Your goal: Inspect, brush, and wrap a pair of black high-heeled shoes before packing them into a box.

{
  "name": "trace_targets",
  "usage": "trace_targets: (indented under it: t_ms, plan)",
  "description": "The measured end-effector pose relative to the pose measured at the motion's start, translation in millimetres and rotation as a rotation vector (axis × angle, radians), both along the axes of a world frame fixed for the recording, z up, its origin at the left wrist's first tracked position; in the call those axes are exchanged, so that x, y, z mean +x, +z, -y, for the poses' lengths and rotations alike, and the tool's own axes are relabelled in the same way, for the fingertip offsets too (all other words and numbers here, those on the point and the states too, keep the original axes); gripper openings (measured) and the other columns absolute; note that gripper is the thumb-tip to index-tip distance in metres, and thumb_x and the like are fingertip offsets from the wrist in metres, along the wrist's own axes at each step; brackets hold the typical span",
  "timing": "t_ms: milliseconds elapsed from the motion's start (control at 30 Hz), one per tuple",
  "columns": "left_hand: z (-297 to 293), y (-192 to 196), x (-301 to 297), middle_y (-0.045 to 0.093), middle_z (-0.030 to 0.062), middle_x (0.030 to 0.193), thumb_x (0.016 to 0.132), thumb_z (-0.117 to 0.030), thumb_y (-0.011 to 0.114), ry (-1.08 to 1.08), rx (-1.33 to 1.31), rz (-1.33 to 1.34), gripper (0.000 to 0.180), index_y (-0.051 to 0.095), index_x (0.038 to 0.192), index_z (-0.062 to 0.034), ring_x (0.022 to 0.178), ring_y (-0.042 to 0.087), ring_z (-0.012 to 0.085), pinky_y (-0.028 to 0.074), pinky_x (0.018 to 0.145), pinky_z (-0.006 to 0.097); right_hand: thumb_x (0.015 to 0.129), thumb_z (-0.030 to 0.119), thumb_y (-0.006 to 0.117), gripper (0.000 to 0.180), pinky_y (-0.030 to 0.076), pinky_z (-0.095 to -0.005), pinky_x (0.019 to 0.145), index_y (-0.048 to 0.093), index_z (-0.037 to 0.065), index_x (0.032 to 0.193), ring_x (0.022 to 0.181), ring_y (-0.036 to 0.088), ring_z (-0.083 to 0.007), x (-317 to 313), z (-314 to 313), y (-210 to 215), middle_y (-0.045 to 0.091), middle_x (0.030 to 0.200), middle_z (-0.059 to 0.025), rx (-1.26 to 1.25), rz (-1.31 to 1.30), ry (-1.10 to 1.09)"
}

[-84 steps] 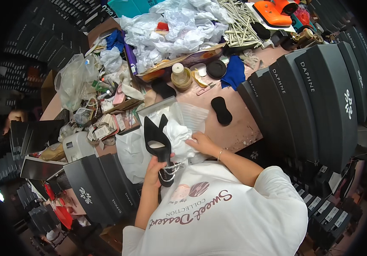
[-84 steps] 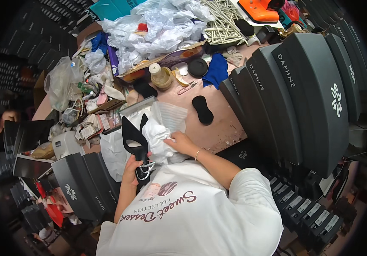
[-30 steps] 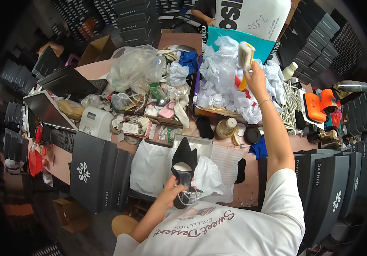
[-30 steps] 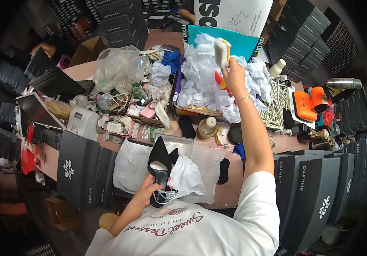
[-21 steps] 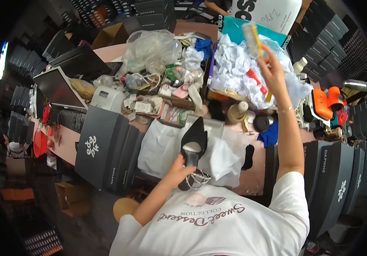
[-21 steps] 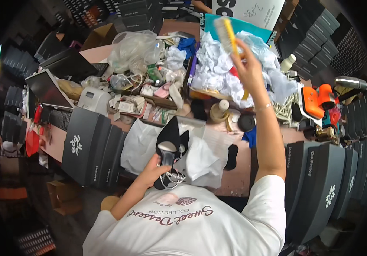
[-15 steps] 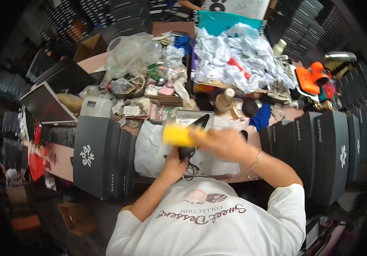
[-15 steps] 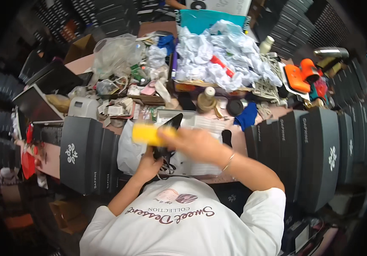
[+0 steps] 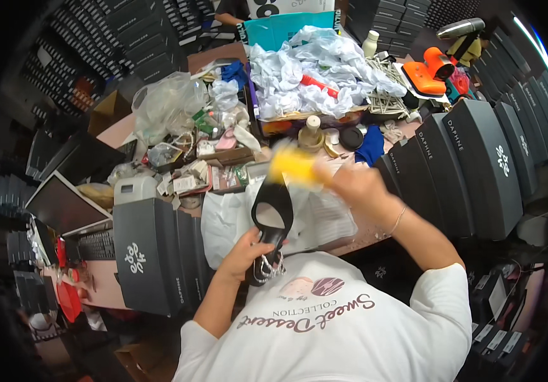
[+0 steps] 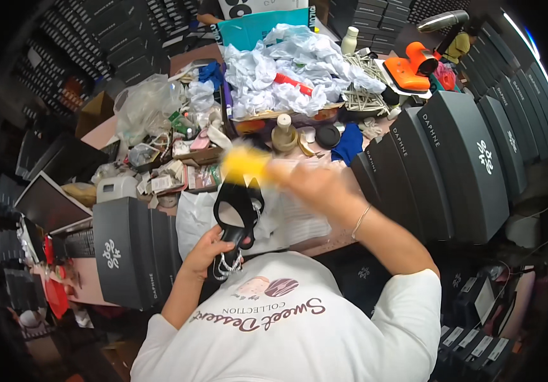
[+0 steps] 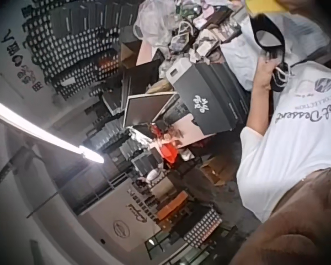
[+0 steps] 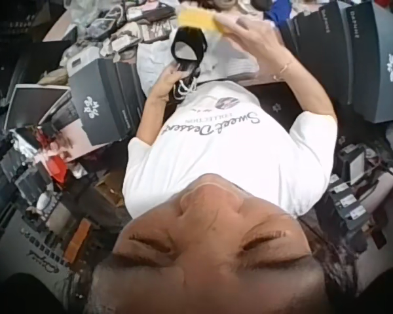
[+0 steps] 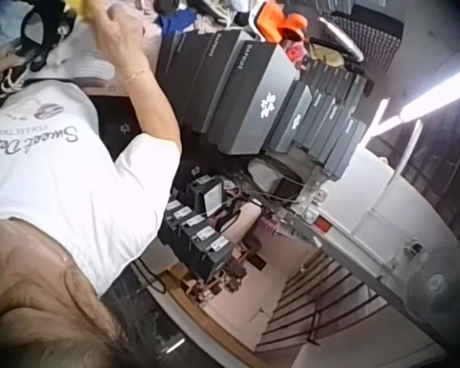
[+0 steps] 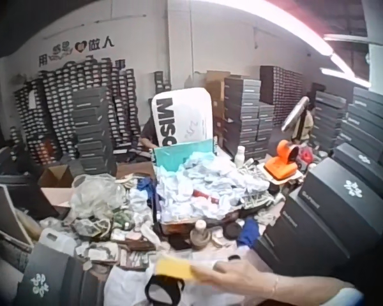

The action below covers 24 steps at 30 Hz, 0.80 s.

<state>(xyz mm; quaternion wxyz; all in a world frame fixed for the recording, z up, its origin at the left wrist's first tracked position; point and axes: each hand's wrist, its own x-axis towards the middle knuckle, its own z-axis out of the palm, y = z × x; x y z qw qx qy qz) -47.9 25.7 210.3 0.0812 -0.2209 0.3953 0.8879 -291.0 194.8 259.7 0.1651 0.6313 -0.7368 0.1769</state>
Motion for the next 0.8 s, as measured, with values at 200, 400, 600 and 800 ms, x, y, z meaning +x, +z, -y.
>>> trace_targets:
  t_ms: [200, 400, 600, 800]
  plan:
    - [-12, 9, 11, 0.059, 0.0210, 0.111, 0.080, -0.003, 0.059, 0.030, 0.115, -0.007, 0.058, 0.036, 0.132, 0.0020, 0.082, 0.066, 0.0239, 0.056, 0.066, 0.031, 0.085, 0.029, 0.056, 0.031, 0.047, -0.0295, 0.044, 0.059, 0.020, 0.115, 0.056, 0.058, -0.0195, -30, 16, -41, 0.054, 0.068, -0.0041, 0.052, 0.289, -0.046]
    - [-11, 7, 22, 0.060, 0.0186, 0.109, 0.080, -0.003, 0.059, 0.090, 0.104, 0.013, 0.052, 0.039, 0.128, 0.0009, 0.073, 0.065, 0.0191, 0.056, 0.065, 0.030, 0.083, 0.022, 0.059, 0.040, 0.046, -0.0309, 0.041, 0.055, 0.022, 0.123, 0.049, 0.056, -0.0182, -38, 30, -65, 0.057, 0.068, -0.0056, 0.127, 0.122, 0.014]
    - [9, -29, 40, 0.061, 0.0165, 0.106, 0.080, -0.001, 0.058, 0.189, 0.002, 0.069, 0.046, 0.044, 0.123, 0.0014, 0.078, 0.066, 0.0207, 0.056, 0.066, 0.031, 0.084, 0.019, 0.061, 0.039, 0.050, -0.0391, 0.057, 0.056, 0.025, 0.122, 0.058, 0.060, -0.0277, -13, 48, -73, 0.062, 0.078, -0.0102, 0.296, 0.349, -0.134]
    - [67, -140, 71, 0.063, 0.0191, 0.105, 0.085, -0.018, 0.063, 0.158, -1.225, 0.485, 0.046, 0.047, 0.120, 0.0065, 0.087, 0.065, 0.0223, 0.053, 0.075, 0.033, 0.088, 0.021, 0.060, 0.044, 0.048, -0.0404, 0.077, 0.049, 0.007, 0.129, 0.090, 0.062, -0.0349, -2, 31, -72, 0.064, 0.100, -0.0201, 0.026, 0.827, -0.115]
